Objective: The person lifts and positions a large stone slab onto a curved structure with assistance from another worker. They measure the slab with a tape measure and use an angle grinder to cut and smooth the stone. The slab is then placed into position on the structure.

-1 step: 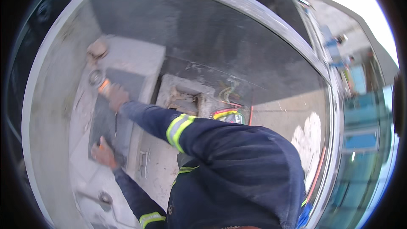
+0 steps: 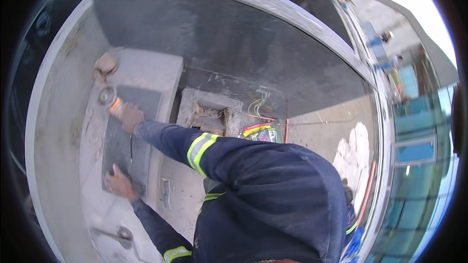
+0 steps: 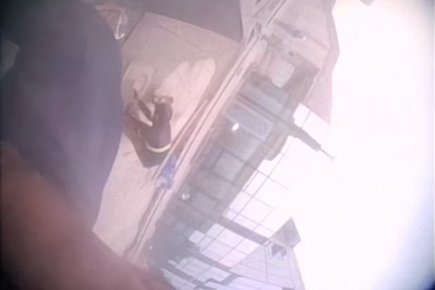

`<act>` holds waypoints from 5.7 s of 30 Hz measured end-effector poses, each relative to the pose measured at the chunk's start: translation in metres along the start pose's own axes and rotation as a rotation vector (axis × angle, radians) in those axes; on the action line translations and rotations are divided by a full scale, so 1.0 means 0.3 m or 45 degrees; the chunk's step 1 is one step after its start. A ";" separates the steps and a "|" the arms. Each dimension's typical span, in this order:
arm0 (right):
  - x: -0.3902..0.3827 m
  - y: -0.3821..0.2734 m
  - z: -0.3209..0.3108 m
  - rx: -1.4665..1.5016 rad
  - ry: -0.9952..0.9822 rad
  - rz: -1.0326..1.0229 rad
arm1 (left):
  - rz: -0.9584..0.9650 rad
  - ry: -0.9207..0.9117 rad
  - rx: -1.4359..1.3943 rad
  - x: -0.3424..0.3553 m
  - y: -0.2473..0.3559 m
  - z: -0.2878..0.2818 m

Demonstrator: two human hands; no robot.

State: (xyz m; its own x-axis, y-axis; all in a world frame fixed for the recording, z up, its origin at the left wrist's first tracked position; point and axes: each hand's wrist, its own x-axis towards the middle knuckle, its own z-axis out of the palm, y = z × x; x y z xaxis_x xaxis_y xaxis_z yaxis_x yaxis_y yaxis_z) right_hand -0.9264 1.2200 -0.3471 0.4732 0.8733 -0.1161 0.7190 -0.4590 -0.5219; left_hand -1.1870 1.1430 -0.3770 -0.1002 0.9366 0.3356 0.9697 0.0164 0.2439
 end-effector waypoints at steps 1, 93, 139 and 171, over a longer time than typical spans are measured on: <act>0.013 0.006 -0.011 0.113 -0.020 0.023 | -0.020 0.156 -0.026 -0.002 0.013 -0.030; -0.552 1.287 -1.381 1.140 0.961 -0.088 | 0.570 -1.151 -1.926 -0.984 1.948 -0.049; -0.562 1.370 -1.407 1.201 0.998 -0.220 | 0.438 -1.192 -1.733 -1.049 2.023 -0.012; -0.937 1.770 -1.603 1.242 1.093 -0.070 | 0.589 -1.294 -1.902 -1.523 2.224 -0.199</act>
State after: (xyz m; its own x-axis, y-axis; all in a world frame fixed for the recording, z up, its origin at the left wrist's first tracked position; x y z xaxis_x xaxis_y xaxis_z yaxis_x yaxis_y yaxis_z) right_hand -0.4327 0.6523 -0.1851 0.8885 0.3378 0.3104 0.2552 0.1983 -0.9463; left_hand -0.5076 0.7051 -0.3132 0.7816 0.6092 0.1343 -0.1521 -0.0226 0.9881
